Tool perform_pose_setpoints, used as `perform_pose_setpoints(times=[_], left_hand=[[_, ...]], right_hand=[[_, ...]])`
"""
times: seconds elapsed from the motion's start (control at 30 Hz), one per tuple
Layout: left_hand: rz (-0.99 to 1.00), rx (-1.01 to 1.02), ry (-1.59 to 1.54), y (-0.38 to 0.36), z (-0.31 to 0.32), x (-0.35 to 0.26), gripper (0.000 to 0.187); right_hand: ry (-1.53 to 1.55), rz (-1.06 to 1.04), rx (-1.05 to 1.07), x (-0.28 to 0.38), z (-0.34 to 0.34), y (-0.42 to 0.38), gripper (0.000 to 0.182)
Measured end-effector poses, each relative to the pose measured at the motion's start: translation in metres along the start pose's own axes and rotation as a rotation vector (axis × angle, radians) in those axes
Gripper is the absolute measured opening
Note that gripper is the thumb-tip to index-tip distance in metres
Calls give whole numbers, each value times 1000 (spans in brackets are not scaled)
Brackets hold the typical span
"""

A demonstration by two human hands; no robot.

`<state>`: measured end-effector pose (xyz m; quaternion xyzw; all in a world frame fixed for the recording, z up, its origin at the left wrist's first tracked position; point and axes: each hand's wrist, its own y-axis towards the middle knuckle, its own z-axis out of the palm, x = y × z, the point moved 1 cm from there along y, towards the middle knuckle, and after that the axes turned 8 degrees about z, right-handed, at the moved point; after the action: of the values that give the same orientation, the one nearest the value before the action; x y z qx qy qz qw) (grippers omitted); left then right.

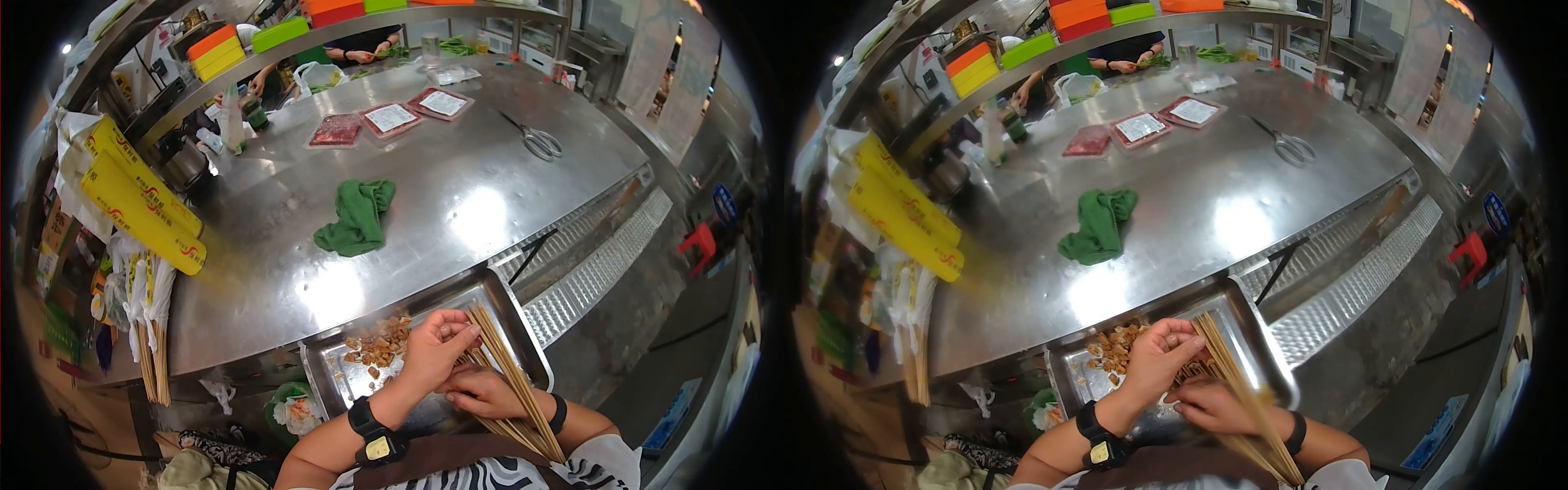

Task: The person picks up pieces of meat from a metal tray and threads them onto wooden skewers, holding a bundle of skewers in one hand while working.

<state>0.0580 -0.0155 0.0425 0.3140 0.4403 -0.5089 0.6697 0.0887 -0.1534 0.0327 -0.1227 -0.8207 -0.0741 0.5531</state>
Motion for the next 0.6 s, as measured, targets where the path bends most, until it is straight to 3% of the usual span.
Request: perform_pose_setpoints(times=[0.1, 0.37, 0.43, 0.5, 0.6], left_hand=[[-65, -69, 18, 0, 1, 1, 18], [10, -15, -37, -15, -13, -10, 17], [40, 5, -65, -22, -20, -14, 19], [67, 19, -91, -28, -27, -15, 22], [91, 31, -96, -36, -38, -8, 23]], right_hand=[[-15, 33, 20, 5, -2, 1, 20], [-15, 144, 54, 1, -1, 2, 20], [79, 177, 77, -3, 0, -3, 21], [490, 297, 19, -7, 4, -6, 24], [748, 356, 22, -5, 1, -7, 26]])
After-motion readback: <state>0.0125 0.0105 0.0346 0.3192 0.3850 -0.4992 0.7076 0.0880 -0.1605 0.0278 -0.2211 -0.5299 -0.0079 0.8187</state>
